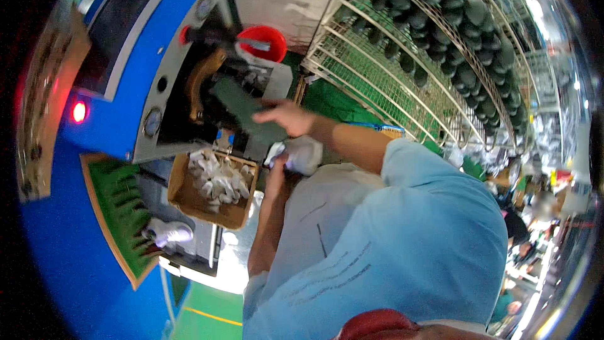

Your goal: The person takes a white shoe and a green shoe-last from a rack and inserts the last into the shoe using a machine. They then place the lasted shoe onto a conveyor belt.

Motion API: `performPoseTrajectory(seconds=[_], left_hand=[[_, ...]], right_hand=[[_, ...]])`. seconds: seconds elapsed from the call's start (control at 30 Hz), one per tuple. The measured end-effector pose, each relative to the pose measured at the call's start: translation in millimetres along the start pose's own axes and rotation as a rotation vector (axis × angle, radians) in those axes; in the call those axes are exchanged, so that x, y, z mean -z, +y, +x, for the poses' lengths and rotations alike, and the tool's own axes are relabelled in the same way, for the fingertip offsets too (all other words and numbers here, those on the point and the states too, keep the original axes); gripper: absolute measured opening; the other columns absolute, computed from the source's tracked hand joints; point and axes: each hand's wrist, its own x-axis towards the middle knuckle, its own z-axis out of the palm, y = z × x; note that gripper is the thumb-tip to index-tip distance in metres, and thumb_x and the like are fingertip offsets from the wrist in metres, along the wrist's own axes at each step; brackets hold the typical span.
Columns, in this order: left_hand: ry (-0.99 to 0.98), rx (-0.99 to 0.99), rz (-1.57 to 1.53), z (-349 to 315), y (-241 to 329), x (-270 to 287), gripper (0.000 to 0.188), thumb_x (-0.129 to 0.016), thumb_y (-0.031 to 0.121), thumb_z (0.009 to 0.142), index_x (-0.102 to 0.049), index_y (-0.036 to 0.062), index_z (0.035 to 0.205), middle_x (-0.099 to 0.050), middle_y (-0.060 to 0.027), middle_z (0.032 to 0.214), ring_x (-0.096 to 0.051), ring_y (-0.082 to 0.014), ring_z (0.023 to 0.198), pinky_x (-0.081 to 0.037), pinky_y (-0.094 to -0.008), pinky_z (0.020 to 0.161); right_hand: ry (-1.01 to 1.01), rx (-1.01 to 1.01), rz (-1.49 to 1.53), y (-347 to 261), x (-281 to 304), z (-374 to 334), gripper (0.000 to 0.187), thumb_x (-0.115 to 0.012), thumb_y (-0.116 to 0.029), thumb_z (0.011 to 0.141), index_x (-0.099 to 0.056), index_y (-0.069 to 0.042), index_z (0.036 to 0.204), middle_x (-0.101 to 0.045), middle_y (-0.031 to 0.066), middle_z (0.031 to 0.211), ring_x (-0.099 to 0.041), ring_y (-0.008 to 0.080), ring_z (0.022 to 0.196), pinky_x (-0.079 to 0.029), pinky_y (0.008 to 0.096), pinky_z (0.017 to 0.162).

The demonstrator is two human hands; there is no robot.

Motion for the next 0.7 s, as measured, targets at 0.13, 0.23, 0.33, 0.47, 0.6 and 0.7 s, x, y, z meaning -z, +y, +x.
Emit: performPoseTrajectory(seconds=[0.13,0.23,0.33,0.47,0.6,0.7], left_hand=[[0.074,-0.085,-0.044,-1,-10,50,0.054,-0.063,0.037,0.09,-0.055,0.004,0.132,-0.063,-0.0101,0.124,-0.06,-0.0265,0.114,-0.048,-0.042,0.1],[0.131,-0.152,0.016,-11,3,62,0.057,-0.061,0.039,0.09,-0.054,0.0026,0.133,-0.062,-0.0109,0.129,-0.06,-0.025,0.118,-0.044,-0.041,0.105],[0.197,-0.095,0.125,-9,14,52,0.064,-0.063,0.041,0.089,-0.051,0.0012,0.138,-0.059,-0.0126,0.135,-0.055,-0.0285,0.125,-0.041,-0.0417,0.109],[0.238,-0.172,0.494,11,2,-25,0.072,-0.064,0.045,0.091,-0.047,-0.002,0.143,-0.054,-0.0137,0.141,-0.052,-0.0282,0.127,-0.038,-0.0386,0.11],[0.179,-0.155,0.736,41,-3,-136,0.066,-0.067,0.038,0.091,-0.05,0.0004,0.143,-0.054,-0.0127,0.141,-0.052,-0.0255,0.127,-0.037,-0.0371,0.111],[0.16,-0.177,0.642,68,-30,-169,0.054,-0.065,0.02,0.093,-0.052,0.0023,0.142,-0.055,-0.0134,0.14,-0.052,-0.0244,0.127,-0.038,-0.0356,0.11]], right_hand=[[-0.019,0.08,0.266,-10,-21,-41,0.086,-0.084,-0.023,0.081,-0.04,-0.004,0.153,-0.064,0.0105,0.13,-0.058,0.0191,0.116,-0.044,0.0294,0.101],[-0.024,0.257,-0.358,2,57,-83,0.089,-0.085,-0.023,0.078,-0.04,-0.009,0.154,-0.063,0.013,0.133,-0.059,0.0218,0.119,-0.043,0.0296,0.105],[0.281,0.182,-0.664,30,147,-137,0.088,-0.087,-0.029,0.072,-0.047,-0.019,0.15,-0.068,0.0145,0.127,-0.067,0.0266,0.113,-0.052,0.036,0.097],[0.98,-0.115,-0.661,115,263,-193,0.073,-0.075,-0.046,0.083,-0.052,-0.015,0.144,-0.069,0.0207,0.119,-0.069,0.0363,0.103,-0.054,0.043,0.088],[1.563,-0.322,-0.512,149,379,-266,0.066,-0.063,-0.046,0.093,-0.048,-0.008,0.145,-0.069,0.0259,0.113,-0.067,0.0441,0.099,-0.053,0.0526,0.082],[1.59,-0.538,-0.581,173,490,-290,0.063,-0.059,-0.048,0.097,-0.05,-0.008,0.144,-0.07,0.0229,0.112,-0.068,0.0429,0.094,-0.054,0.0532,0.077]])
